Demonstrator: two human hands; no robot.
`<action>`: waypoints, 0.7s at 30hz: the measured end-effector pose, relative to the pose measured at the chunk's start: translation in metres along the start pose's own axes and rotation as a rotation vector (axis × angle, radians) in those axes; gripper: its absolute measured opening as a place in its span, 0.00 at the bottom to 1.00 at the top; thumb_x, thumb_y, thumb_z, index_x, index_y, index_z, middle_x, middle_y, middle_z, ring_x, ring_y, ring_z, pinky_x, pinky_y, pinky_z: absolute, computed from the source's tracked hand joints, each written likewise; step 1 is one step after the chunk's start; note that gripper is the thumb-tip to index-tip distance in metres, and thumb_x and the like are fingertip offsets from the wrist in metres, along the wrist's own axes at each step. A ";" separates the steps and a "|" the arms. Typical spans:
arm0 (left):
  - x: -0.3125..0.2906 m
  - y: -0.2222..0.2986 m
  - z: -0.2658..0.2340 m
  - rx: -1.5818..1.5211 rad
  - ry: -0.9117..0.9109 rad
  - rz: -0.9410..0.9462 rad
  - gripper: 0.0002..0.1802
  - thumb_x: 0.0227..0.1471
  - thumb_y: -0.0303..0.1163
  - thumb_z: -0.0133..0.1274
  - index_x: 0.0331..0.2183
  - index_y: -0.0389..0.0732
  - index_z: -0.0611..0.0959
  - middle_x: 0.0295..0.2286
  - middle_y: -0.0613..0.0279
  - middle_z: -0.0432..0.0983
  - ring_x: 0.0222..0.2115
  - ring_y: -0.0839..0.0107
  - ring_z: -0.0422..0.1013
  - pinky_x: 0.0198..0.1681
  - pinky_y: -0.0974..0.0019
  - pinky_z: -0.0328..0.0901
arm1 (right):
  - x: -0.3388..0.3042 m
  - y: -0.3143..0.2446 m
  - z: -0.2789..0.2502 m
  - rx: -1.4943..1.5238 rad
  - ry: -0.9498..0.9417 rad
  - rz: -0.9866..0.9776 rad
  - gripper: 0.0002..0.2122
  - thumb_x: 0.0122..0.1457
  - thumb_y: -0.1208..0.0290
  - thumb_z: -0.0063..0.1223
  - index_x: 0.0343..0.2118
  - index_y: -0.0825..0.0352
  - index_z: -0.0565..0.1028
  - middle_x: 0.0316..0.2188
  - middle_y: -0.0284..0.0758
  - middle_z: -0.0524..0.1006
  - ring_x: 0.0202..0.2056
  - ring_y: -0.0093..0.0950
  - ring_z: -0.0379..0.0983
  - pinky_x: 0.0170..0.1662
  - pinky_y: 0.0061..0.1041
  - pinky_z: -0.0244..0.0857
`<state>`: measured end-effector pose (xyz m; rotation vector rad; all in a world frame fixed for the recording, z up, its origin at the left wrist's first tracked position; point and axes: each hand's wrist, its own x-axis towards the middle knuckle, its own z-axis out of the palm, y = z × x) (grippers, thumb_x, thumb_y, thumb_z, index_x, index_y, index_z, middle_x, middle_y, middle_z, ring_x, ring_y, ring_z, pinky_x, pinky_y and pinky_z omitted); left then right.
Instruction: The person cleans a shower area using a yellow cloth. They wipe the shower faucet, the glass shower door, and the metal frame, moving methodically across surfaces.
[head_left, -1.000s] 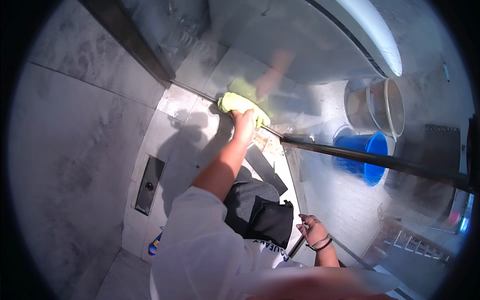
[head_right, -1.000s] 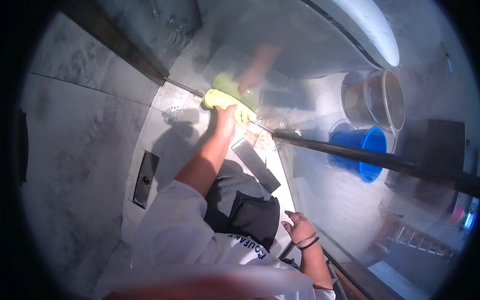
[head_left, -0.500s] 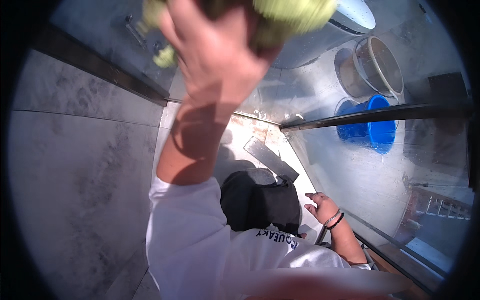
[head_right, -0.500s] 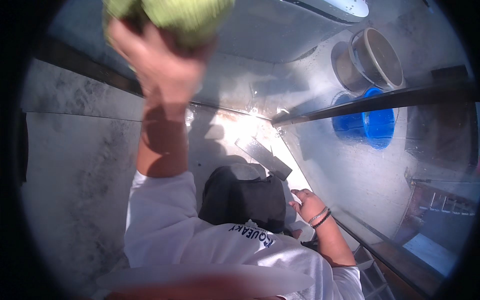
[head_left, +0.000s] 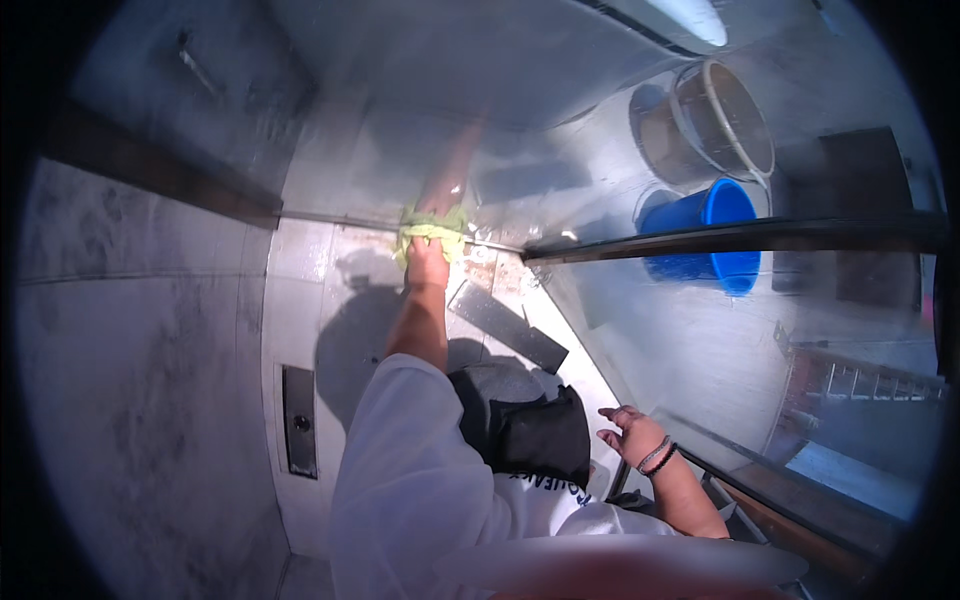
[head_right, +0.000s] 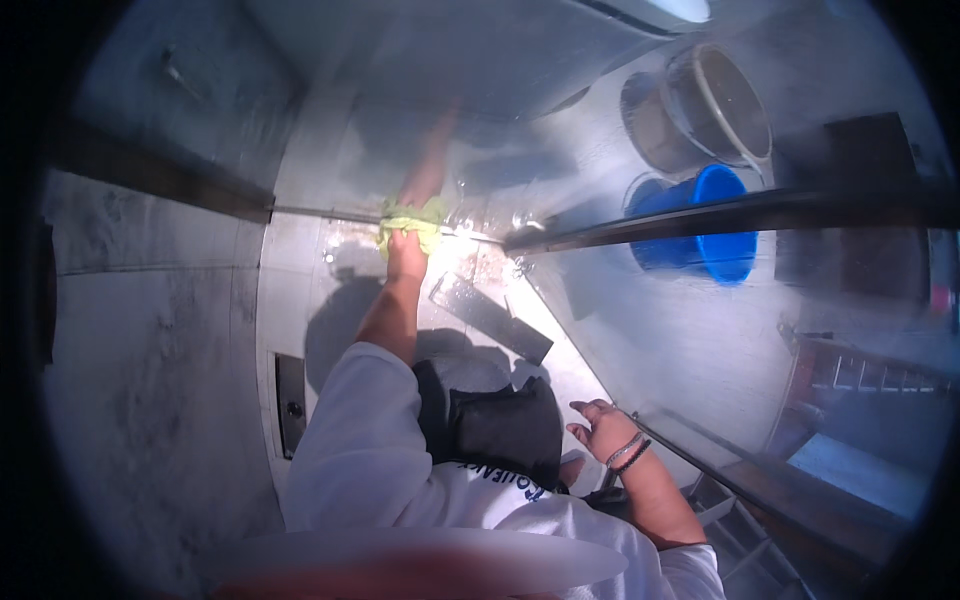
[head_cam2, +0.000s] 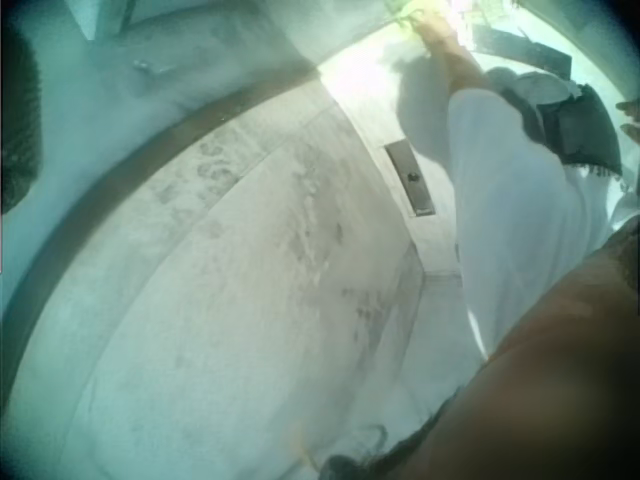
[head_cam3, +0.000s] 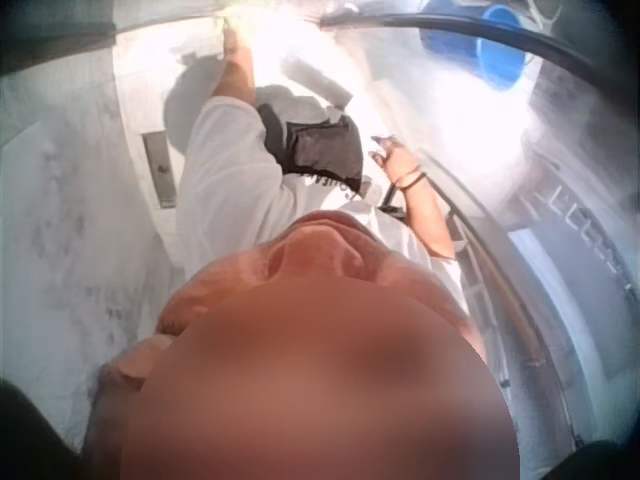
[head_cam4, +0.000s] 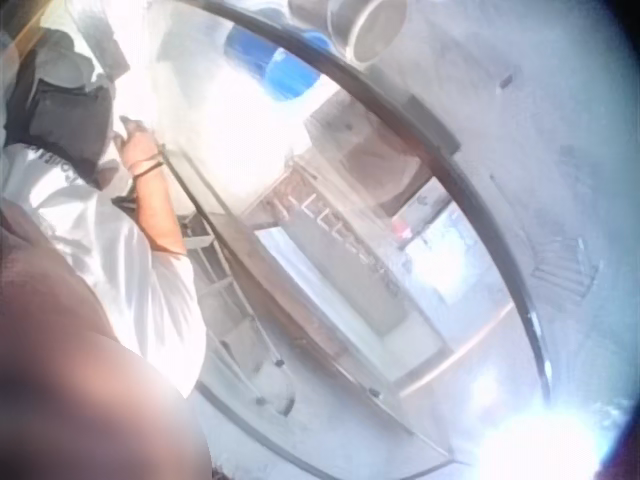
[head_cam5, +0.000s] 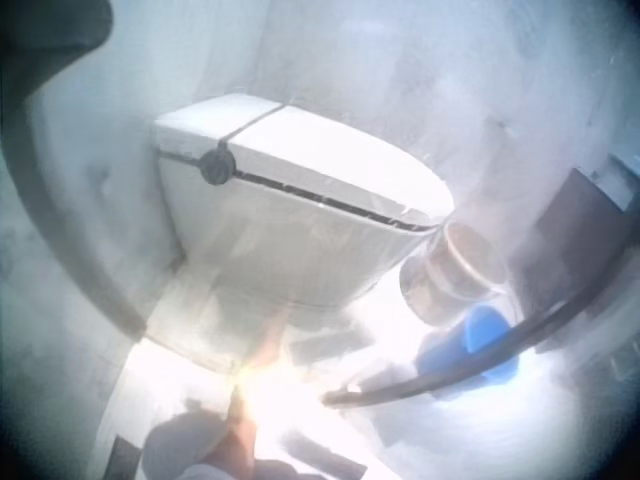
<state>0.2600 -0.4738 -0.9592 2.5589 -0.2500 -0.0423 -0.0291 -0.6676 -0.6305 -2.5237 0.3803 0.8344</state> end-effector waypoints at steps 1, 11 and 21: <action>0.001 0.003 -0.001 -0.071 -0.023 -0.050 0.13 0.36 0.29 0.53 0.30 0.40 0.76 0.35 0.45 0.62 0.38 0.45 0.62 0.44 0.53 0.60 | 0.001 0.002 0.003 0.008 0.035 -0.039 0.15 0.50 0.65 0.54 0.40 0.66 0.73 0.34 0.44 0.74 0.36 0.41 0.71 0.39 0.32 0.66; 0.041 0.163 -0.267 -0.051 0.772 0.601 0.36 0.34 0.32 0.62 0.47 0.32 0.68 0.42 0.54 0.66 0.46 0.49 0.60 0.54 0.49 0.51 | -0.003 0.028 0.019 0.073 0.054 -0.048 0.16 0.50 0.63 0.53 0.41 0.66 0.72 0.33 0.43 0.73 0.34 0.39 0.72 0.39 0.31 0.66; 0.051 0.314 -0.413 0.204 0.673 1.113 0.23 0.28 0.31 0.63 0.33 0.41 0.76 0.36 0.56 0.68 0.38 0.60 0.66 0.43 0.59 0.63 | 0.000 0.038 0.020 0.103 0.175 -0.021 0.15 0.50 0.65 0.54 0.40 0.66 0.73 0.33 0.43 0.73 0.34 0.40 0.71 0.39 0.32 0.66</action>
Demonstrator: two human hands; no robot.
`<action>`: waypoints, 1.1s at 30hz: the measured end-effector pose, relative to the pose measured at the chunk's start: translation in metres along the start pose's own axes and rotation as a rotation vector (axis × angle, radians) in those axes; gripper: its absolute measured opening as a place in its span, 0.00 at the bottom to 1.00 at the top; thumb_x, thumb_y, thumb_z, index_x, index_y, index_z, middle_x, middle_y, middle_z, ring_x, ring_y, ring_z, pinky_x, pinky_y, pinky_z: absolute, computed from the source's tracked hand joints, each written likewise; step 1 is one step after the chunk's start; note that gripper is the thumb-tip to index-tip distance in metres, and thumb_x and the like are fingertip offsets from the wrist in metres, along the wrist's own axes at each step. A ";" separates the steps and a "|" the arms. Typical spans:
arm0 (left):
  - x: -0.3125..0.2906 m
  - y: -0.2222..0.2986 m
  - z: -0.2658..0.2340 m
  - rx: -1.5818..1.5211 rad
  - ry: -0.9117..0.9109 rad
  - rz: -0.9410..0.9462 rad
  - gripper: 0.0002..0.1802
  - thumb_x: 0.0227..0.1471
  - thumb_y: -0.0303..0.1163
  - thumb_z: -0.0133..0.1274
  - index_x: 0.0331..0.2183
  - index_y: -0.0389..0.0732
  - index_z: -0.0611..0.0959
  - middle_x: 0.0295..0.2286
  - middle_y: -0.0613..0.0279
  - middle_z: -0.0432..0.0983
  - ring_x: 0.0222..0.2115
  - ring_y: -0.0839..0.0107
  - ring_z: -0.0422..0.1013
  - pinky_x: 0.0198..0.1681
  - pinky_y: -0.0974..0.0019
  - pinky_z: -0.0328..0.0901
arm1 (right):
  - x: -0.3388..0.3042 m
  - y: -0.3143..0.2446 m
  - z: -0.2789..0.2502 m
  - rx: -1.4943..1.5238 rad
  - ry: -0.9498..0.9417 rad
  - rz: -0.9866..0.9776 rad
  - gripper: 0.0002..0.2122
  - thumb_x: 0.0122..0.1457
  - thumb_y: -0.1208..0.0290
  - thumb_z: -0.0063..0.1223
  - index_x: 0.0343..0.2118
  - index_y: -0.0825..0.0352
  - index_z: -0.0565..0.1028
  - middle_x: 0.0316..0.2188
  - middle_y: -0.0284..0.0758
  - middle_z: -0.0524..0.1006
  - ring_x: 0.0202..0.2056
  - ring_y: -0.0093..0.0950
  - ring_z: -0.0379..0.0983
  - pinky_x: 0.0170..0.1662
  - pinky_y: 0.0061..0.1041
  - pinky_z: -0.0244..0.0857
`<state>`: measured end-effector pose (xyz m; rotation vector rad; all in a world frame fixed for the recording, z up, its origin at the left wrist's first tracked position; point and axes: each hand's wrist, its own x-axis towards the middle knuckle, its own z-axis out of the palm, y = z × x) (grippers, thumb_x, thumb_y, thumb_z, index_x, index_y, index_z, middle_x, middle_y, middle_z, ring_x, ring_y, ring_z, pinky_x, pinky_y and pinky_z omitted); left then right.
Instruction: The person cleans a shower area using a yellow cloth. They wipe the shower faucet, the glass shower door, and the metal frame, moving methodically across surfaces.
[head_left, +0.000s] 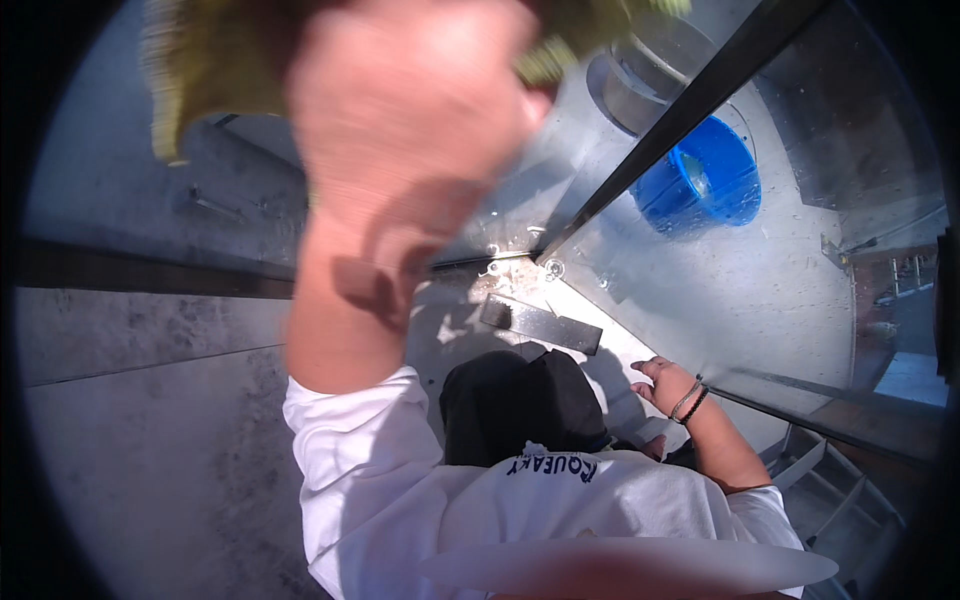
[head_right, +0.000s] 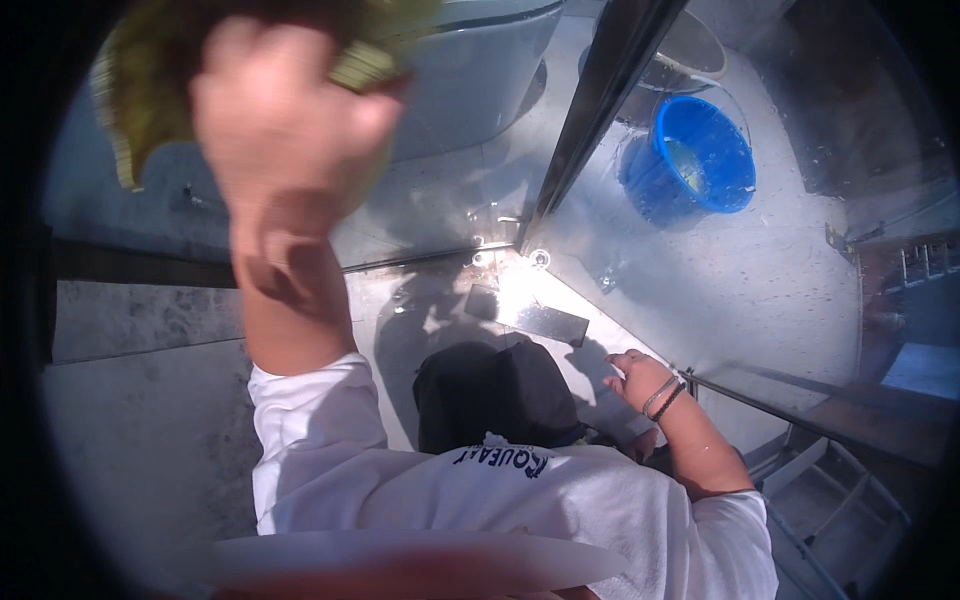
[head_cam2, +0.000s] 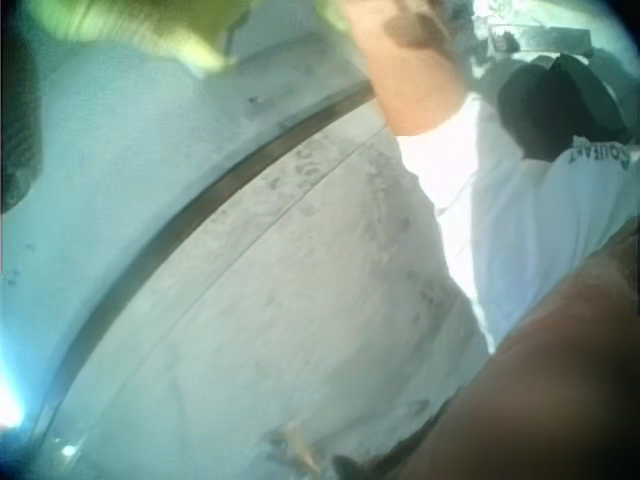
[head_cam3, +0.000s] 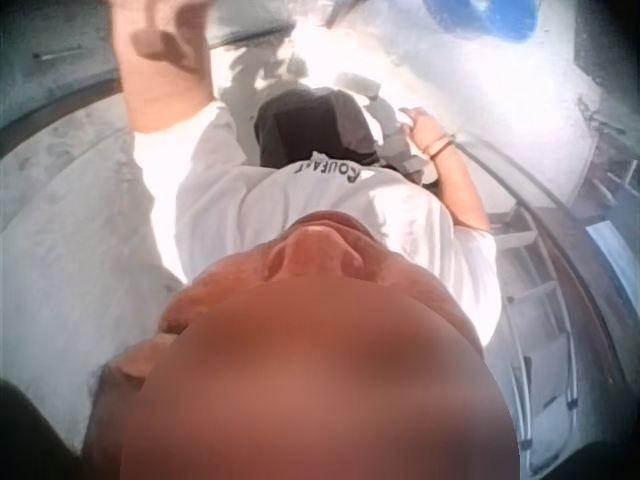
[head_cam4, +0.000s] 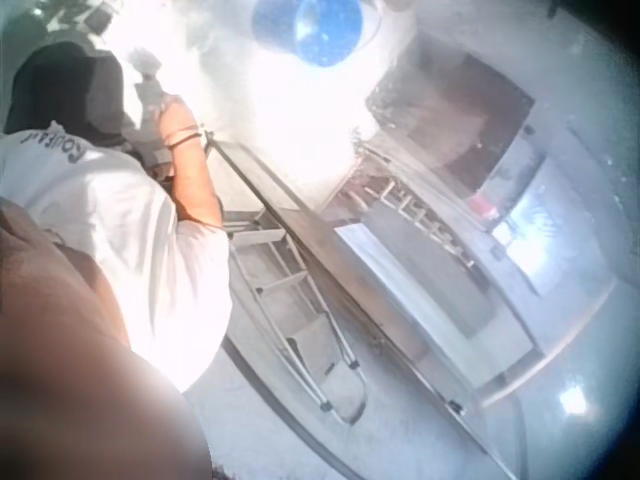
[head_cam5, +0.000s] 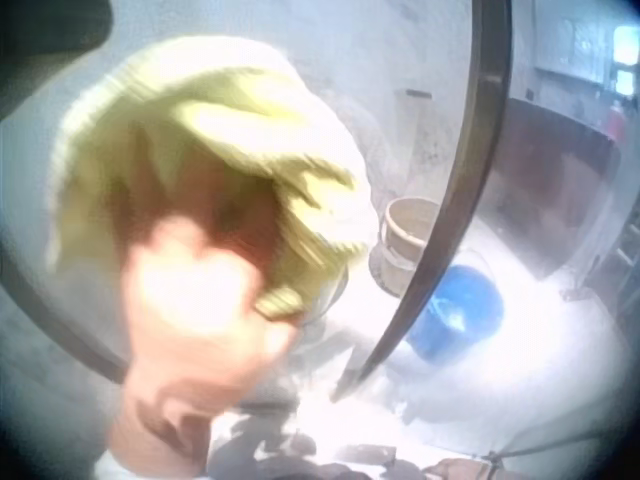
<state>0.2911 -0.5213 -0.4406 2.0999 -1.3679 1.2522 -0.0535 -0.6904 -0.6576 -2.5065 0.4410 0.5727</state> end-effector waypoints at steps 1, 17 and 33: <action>-0.014 0.018 0.010 -0.091 -0.181 -0.055 0.21 0.28 0.33 0.63 0.32 0.42 0.76 0.35 0.57 0.68 0.38 0.60 0.66 0.44 0.60 0.62 | 0.000 -0.001 -0.001 0.024 0.022 -0.026 0.15 0.50 0.65 0.54 0.40 0.66 0.73 0.33 0.43 0.73 0.34 0.40 0.71 0.39 0.32 0.66; -0.348 0.120 0.245 -0.568 -1.330 -0.333 0.21 0.54 0.38 0.34 0.49 0.48 0.69 0.50 0.68 0.63 0.51 0.72 0.58 0.54 0.64 0.52 | -0.015 -0.002 0.011 0.034 -0.124 0.140 0.16 0.49 0.67 0.55 0.42 0.66 0.72 0.35 0.44 0.73 0.36 0.40 0.71 0.40 0.31 0.66; -0.346 0.043 0.163 -0.602 -0.414 -0.483 0.23 0.31 0.24 0.53 0.38 0.42 0.75 0.32 0.55 0.72 0.34 0.59 0.68 0.39 0.59 0.62 | -0.020 0.006 0.019 0.011 -0.130 0.171 0.15 0.50 0.66 0.54 0.41 0.65 0.72 0.34 0.45 0.73 0.34 0.42 0.71 0.39 0.33 0.66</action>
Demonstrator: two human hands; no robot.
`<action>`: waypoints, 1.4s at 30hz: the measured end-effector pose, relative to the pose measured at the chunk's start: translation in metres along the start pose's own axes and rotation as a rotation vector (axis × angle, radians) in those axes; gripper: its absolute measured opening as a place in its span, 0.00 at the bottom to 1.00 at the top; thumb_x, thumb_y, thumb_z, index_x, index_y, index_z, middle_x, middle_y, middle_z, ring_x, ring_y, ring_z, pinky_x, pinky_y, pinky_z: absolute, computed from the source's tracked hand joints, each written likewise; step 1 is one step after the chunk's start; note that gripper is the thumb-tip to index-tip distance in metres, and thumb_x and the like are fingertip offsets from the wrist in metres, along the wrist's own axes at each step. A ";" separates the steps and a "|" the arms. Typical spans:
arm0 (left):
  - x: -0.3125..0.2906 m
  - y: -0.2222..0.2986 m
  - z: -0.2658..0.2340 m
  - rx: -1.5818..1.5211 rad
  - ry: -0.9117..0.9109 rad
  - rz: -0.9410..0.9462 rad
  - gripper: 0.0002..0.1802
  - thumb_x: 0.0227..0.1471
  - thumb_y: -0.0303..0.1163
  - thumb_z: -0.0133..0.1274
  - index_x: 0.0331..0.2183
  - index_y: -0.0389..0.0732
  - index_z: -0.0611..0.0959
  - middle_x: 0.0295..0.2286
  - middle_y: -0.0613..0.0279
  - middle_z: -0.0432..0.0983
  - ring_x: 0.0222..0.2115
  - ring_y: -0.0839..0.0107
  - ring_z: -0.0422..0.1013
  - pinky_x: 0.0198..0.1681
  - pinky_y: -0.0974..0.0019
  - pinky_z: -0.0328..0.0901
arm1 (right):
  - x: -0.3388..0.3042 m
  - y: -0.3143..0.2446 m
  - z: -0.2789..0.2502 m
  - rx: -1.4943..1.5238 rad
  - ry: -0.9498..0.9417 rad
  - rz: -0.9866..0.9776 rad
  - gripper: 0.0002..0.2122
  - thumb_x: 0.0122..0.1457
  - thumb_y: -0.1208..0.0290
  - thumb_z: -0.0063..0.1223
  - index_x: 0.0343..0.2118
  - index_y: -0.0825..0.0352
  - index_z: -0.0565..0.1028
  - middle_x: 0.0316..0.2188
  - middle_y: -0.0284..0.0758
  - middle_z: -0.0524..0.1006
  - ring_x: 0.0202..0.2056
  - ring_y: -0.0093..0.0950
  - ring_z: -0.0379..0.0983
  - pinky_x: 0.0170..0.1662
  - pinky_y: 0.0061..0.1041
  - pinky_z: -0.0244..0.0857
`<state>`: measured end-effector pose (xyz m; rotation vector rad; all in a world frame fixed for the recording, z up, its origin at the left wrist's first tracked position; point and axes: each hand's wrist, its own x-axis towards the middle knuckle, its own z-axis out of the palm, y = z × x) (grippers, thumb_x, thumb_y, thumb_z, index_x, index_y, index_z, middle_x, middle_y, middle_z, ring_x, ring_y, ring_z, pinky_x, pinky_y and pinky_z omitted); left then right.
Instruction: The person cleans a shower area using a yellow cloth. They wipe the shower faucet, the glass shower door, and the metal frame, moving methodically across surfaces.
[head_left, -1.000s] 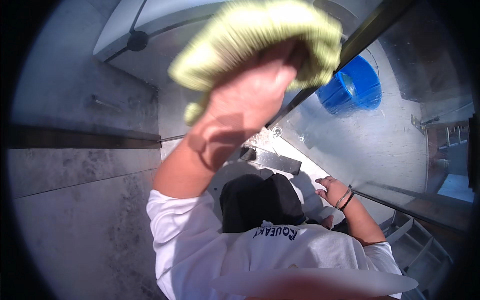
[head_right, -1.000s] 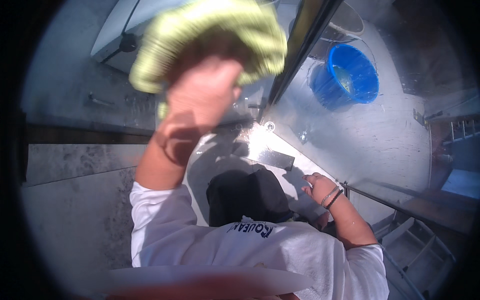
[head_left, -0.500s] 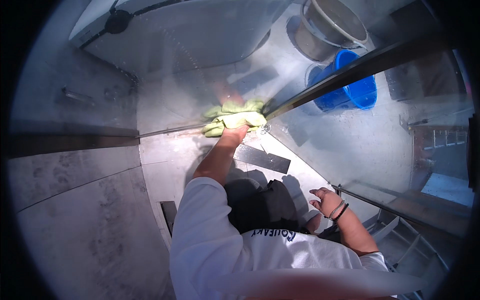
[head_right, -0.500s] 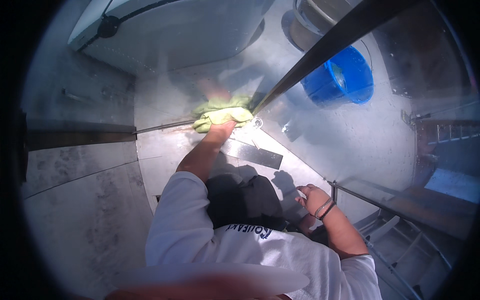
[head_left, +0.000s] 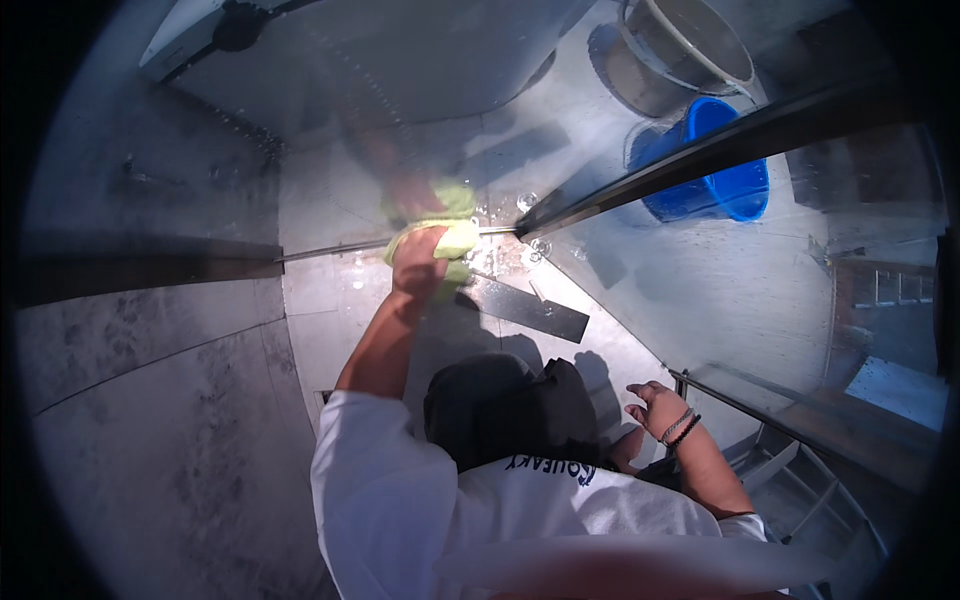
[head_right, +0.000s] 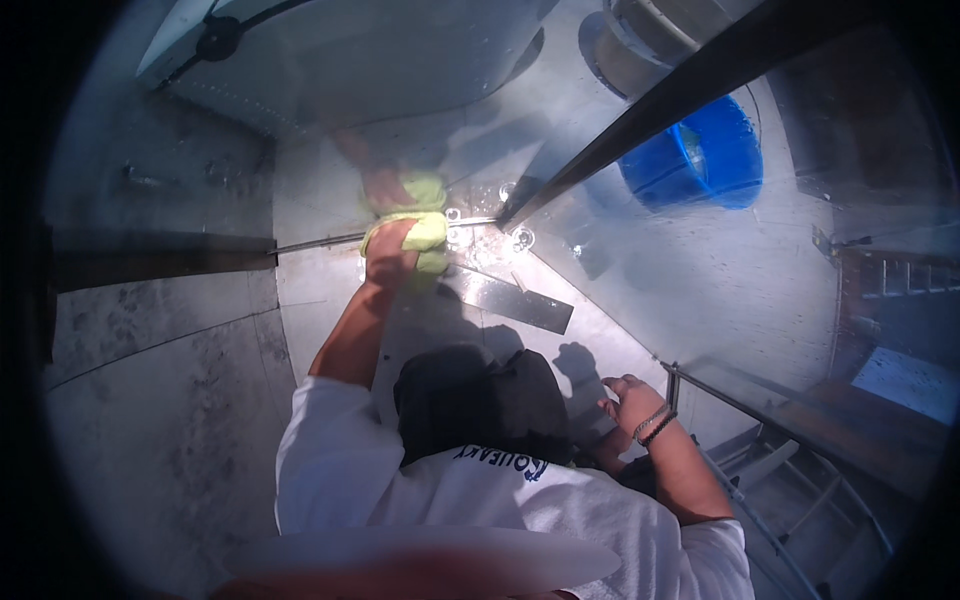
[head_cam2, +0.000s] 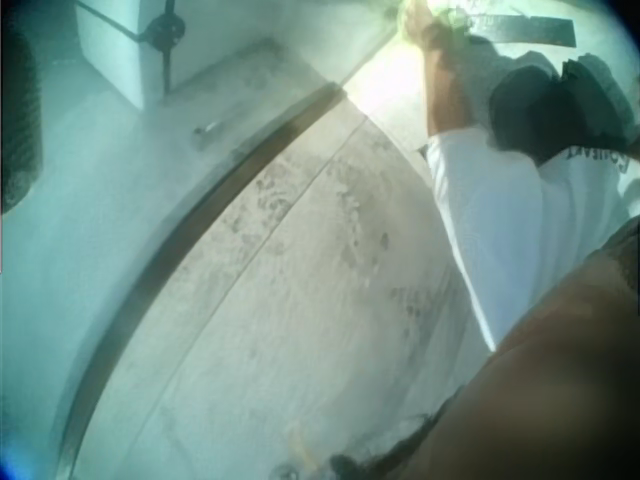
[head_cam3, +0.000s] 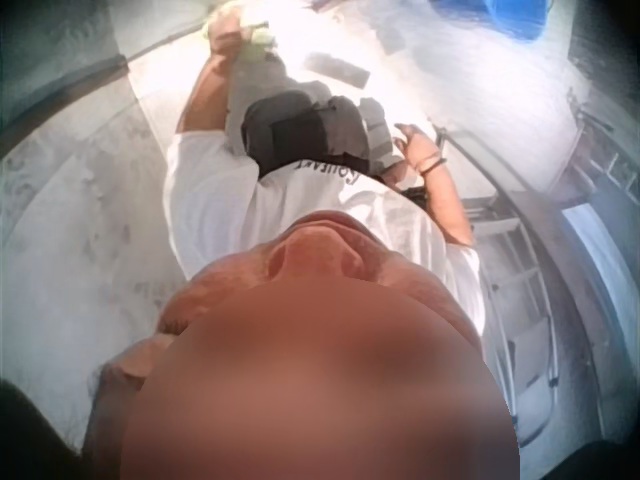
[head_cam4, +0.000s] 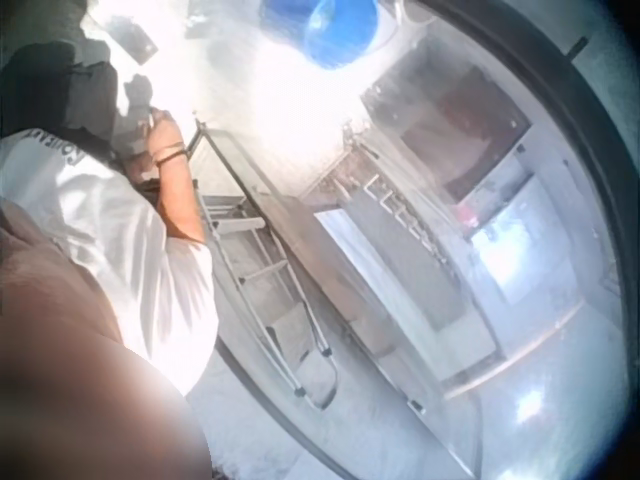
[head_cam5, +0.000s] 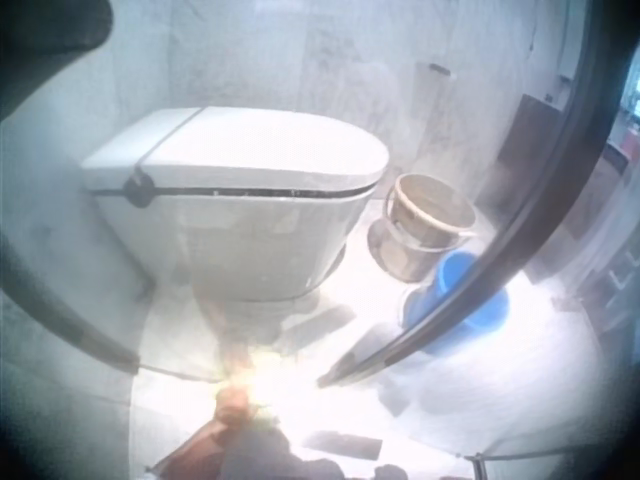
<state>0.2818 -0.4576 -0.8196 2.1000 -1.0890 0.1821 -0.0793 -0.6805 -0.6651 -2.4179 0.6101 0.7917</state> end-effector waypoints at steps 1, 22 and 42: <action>0.011 0.020 -0.013 0.009 0.095 -0.005 0.24 0.30 0.24 0.55 0.38 0.42 0.75 0.32 0.57 0.72 0.34 0.59 0.68 0.39 0.59 0.62 | 0.002 -0.001 -0.001 -0.001 0.010 -0.025 0.15 0.50 0.66 0.54 0.41 0.65 0.73 0.34 0.45 0.73 0.34 0.42 0.72 0.38 0.33 0.66; -0.038 -0.025 0.107 0.209 -0.425 -0.258 0.18 0.49 0.28 0.40 0.44 0.45 0.74 0.37 0.60 0.69 0.40 0.61 0.66 0.44 0.59 0.62 | -0.007 -0.011 -0.012 -0.030 -0.024 0.048 0.16 0.51 0.65 0.53 0.42 0.64 0.72 0.36 0.45 0.73 0.38 0.41 0.70 0.42 0.33 0.65; 0.054 0.049 0.116 -0.769 -0.473 -0.873 0.16 0.44 0.27 0.48 0.39 0.33 0.77 0.30 0.52 0.75 0.30 0.65 0.73 0.35 0.66 0.66 | -0.019 -0.010 -0.014 -0.009 -0.031 0.096 0.16 0.51 0.64 0.53 0.42 0.65 0.72 0.34 0.45 0.73 0.36 0.42 0.70 0.41 0.33 0.65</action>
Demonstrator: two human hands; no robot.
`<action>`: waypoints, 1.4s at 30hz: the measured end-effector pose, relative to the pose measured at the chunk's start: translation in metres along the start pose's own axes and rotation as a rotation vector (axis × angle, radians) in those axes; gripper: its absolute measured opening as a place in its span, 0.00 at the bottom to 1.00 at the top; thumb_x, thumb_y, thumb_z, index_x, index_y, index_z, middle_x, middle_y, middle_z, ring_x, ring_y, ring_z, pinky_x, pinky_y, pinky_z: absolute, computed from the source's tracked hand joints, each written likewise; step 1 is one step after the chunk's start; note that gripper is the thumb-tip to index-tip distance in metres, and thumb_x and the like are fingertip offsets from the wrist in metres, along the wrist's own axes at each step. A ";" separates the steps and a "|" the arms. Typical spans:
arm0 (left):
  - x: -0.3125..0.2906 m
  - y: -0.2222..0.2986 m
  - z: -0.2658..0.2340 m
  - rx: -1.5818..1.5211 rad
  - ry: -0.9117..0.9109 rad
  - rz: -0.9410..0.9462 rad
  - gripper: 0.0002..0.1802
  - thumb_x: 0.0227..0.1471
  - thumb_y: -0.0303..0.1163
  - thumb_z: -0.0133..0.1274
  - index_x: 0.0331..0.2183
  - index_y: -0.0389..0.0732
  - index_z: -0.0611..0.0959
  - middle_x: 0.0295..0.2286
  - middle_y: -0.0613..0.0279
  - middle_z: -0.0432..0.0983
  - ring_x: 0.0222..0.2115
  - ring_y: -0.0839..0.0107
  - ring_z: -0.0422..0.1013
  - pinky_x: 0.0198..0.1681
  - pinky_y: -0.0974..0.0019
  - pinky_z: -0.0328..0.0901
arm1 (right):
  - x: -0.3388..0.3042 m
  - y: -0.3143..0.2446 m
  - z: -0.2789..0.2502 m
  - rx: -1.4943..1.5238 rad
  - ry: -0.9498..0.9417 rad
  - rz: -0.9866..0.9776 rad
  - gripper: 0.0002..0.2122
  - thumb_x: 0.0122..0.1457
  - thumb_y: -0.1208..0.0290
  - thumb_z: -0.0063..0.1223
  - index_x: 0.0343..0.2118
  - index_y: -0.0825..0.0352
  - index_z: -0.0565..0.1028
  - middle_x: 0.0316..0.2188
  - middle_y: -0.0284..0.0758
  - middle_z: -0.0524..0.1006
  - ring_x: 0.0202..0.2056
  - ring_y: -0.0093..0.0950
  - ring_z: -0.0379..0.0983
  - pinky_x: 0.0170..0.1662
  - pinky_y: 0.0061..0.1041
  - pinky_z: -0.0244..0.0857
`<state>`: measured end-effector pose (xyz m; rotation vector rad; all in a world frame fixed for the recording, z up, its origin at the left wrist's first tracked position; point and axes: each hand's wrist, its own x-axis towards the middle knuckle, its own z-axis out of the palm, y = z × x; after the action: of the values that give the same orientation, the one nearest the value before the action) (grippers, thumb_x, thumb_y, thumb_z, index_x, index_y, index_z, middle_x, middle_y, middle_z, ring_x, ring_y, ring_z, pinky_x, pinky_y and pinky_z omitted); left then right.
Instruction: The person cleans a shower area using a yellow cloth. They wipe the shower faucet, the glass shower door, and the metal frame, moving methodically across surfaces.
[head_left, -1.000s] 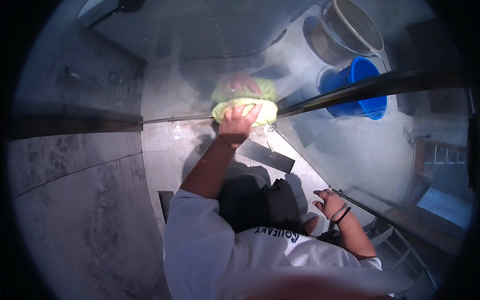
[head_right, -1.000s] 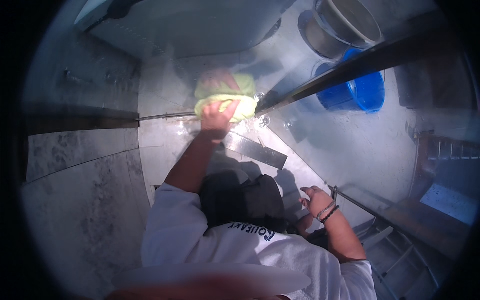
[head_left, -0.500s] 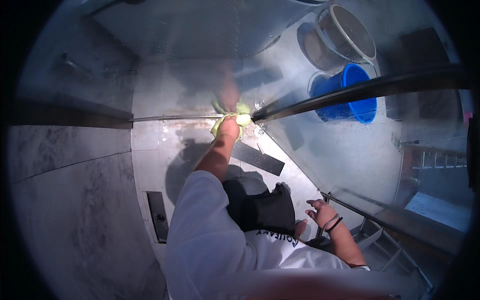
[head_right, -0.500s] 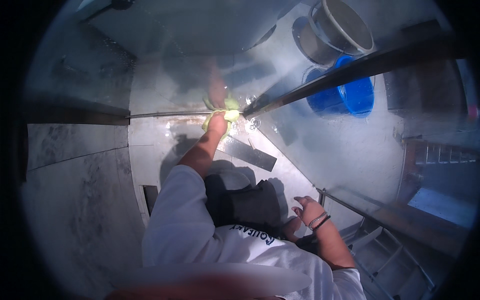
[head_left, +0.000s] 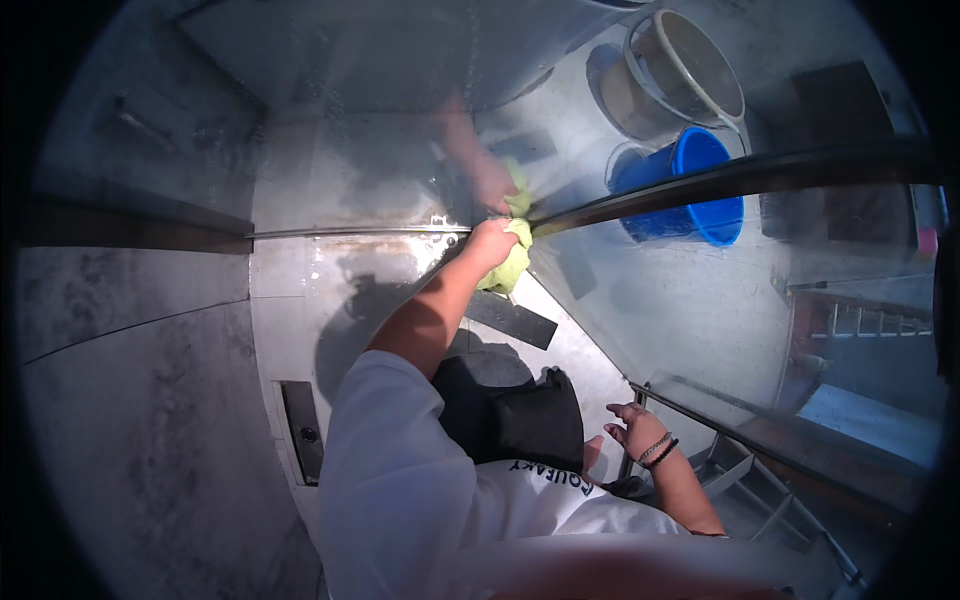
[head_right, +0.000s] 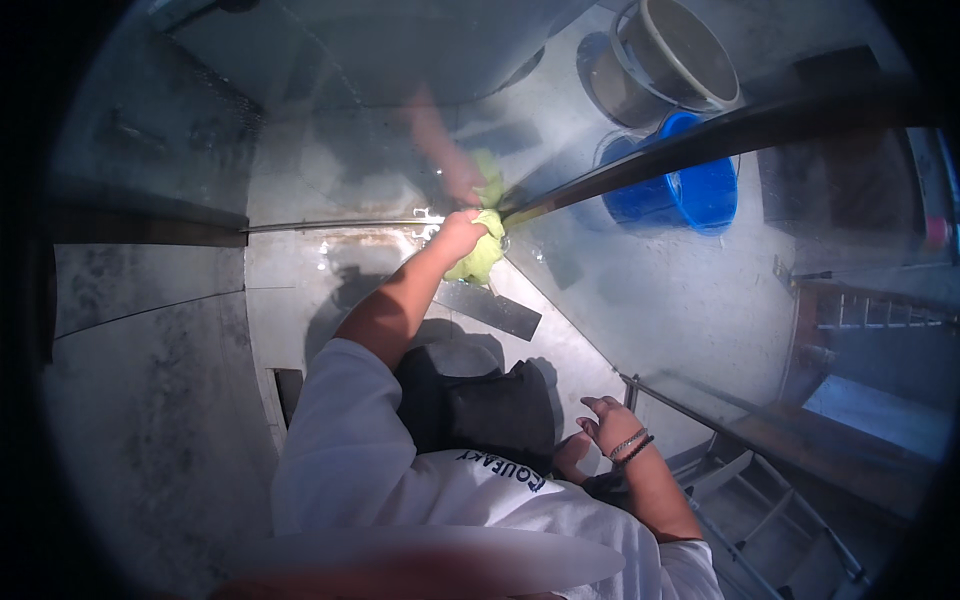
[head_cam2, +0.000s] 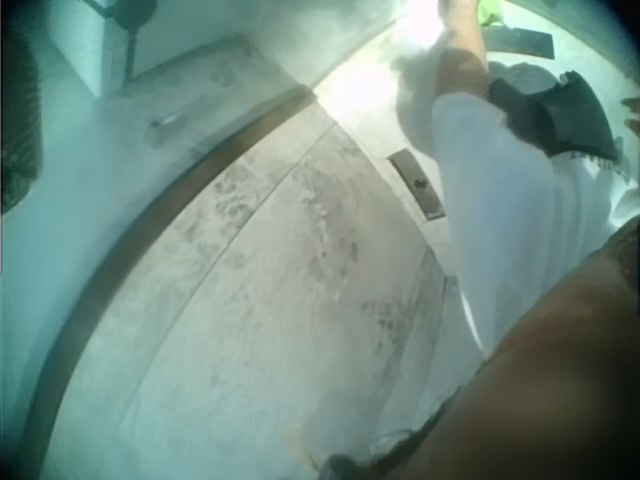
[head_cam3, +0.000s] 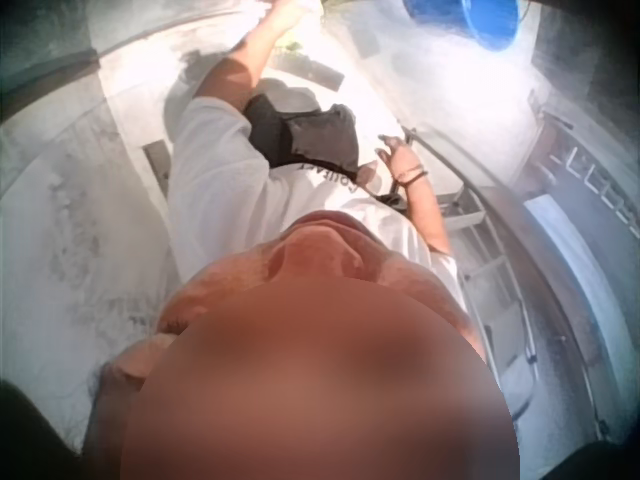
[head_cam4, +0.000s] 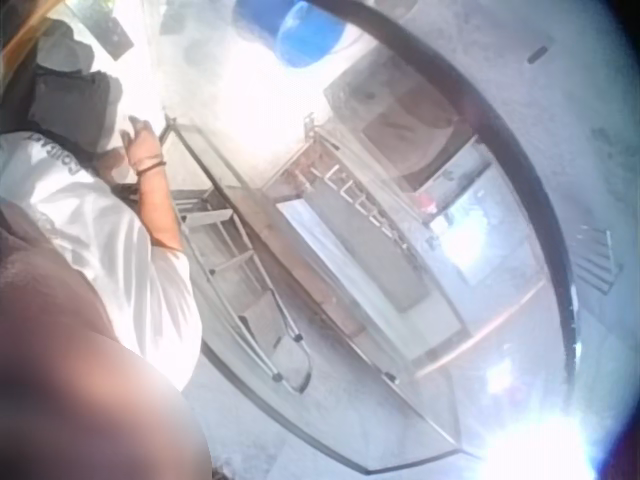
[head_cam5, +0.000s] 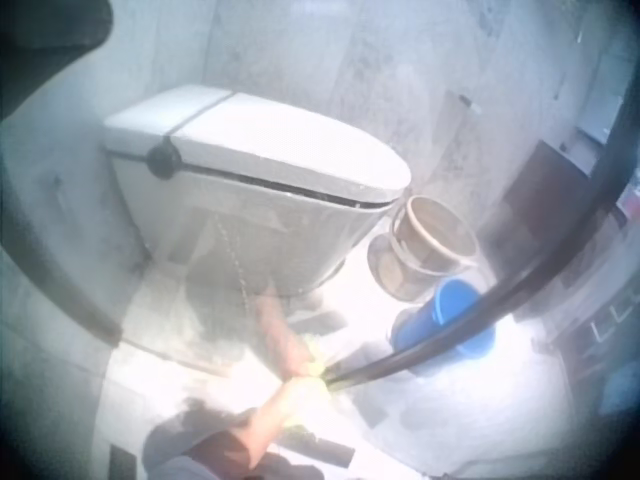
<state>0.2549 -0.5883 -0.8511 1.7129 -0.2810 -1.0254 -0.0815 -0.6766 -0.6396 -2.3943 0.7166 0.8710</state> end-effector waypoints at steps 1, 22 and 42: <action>-0.008 0.011 -0.003 -0.142 -0.058 0.019 0.17 0.45 0.23 0.45 0.40 0.34 0.76 0.30 0.57 0.75 0.29 0.69 0.73 0.33 0.69 0.66 | 0.000 -0.001 -0.001 -0.007 0.007 -0.010 0.16 0.51 0.64 0.53 0.42 0.65 0.72 0.34 0.45 0.73 0.37 0.42 0.70 0.41 0.33 0.65; -0.150 0.239 -0.022 -1.123 -0.527 0.620 0.17 0.48 0.19 0.42 0.44 0.28 0.70 0.39 0.49 0.71 0.40 0.59 0.70 0.45 0.59 0.66 | 0.016 -0.036 -0.023 -0.039 0.195 -0.306 0.16 0.51 0.63 0.53 0.41 0.64 0.72 0.34 0.44 0.73 0.36 0.42 0.70 0.41 0.33 0.65; -0.145 0.135 -0.022 0.542 -0.238 0.244 0.27 0.44 0.39 0.53 0.46 0.36 0.73 0.40 0.47 0.71 0.41 0.59 0.68 0.46 0.64 0.61 | 0.098 -0.004 0.010 0.383 0.320 0.010 0.12 0.53 0.65 0.49 0.34 0.69 0.72 0.30 0.44 0.76 0.35 0.39 0.72 0.40 0.31 0.65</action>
<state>0.2230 -0.5370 -0.6611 1.9652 -0.9697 -1.0265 -0.0186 -0.6977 -0.7130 -2.1977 0.9222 0.3138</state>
